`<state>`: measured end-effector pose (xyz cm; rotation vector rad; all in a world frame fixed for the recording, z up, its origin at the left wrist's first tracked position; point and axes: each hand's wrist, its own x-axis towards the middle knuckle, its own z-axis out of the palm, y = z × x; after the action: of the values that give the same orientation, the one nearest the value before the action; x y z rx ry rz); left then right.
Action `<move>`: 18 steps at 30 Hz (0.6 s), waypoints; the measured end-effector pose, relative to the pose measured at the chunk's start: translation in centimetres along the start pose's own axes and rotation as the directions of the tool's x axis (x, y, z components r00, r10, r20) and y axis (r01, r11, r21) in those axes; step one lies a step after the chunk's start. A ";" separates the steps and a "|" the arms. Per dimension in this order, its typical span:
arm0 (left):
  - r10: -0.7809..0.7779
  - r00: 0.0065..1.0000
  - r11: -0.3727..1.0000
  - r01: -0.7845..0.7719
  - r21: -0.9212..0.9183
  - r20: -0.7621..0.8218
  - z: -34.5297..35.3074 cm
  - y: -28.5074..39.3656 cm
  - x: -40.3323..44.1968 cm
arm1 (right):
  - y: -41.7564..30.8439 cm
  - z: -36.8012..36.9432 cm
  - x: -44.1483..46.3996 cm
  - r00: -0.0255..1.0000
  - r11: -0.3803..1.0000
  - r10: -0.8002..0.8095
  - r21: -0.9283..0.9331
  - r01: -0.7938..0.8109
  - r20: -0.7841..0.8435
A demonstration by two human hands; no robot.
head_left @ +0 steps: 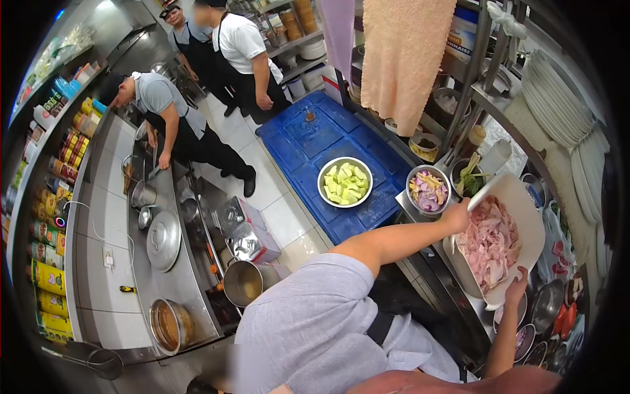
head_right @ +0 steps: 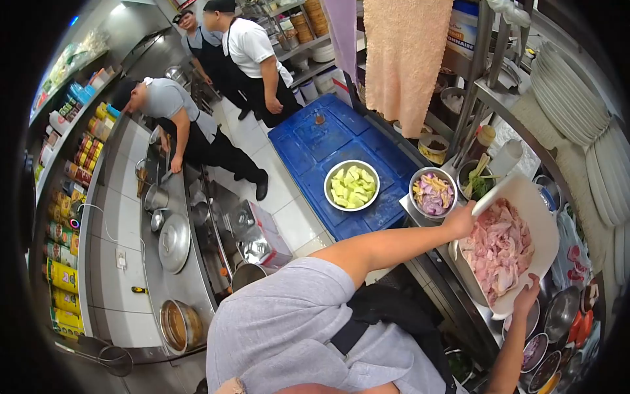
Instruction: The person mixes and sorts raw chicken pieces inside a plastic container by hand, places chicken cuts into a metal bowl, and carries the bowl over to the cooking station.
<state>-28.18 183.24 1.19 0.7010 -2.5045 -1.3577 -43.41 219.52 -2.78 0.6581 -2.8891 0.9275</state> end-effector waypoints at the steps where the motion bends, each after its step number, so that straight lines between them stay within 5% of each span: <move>1: 0.009 1.000 1.000 -0.009 0.003 0.003 0.1 -0.1 0.1 | -0.2 0.1 -0.4 1.000 0.999 0.006 0.032 -0.006 -0.008; 4: -0.019 0.999 1.000 0.019 -0.001 0.031 0.3 -0.2 0.6 | -0.6 0.1 -0.6 0.998 0.996 0.057 0.072 -0.060 0.040; 8: -0.052 0.998 0.998 0.050 0.047 0.045 0.6 0.2 0.9 | -1.5 0.1 -1.3 0.994 0.975 0.027 0.224 -0.003 -0.103; 11: -0.027 0.999 0.998 0.025 0.056 0.032 1.8 -1.6 1.6 | -1.7 0.6 -1.6 0.945 0.935 0.265 0.292 -0.202 -0.194; 13: -0.038 0.999 0.999 0.038 0.014 0.036 1.9 -0.8 1.3 | 5.5 3.6 -0.6 0.940 0.961 0.234 0.209 -0.183 -0.249; 15: 0.139 0.971 0.987 -0.121 0.102 -0.194 6.0 -5.6 3.9 | 6.8 4.1 -0.5 0.940 0.940 0.263 0.276 -0.199 -0.218; 16: 0.162 0.969 0.983 -0.142 0.115 -0.188 4.2 -5.2 4.0 | 2.9 2.5 -1.0 0.938 0.896 0.307 0.379 -0.229 -0.159; 18: 0.060 0.995 0.998 -0.059 -0.015 0.082 2.3 -2.9 2.7 | 5.3 3.4 -0.4 0.942 0.953 0.255 0.220 -0.207 -0.219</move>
<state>-30.48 182.21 -2.61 0.5736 -2.5565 -1.4075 -44.83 221.61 -8.52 0.1884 -2.7143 1.2329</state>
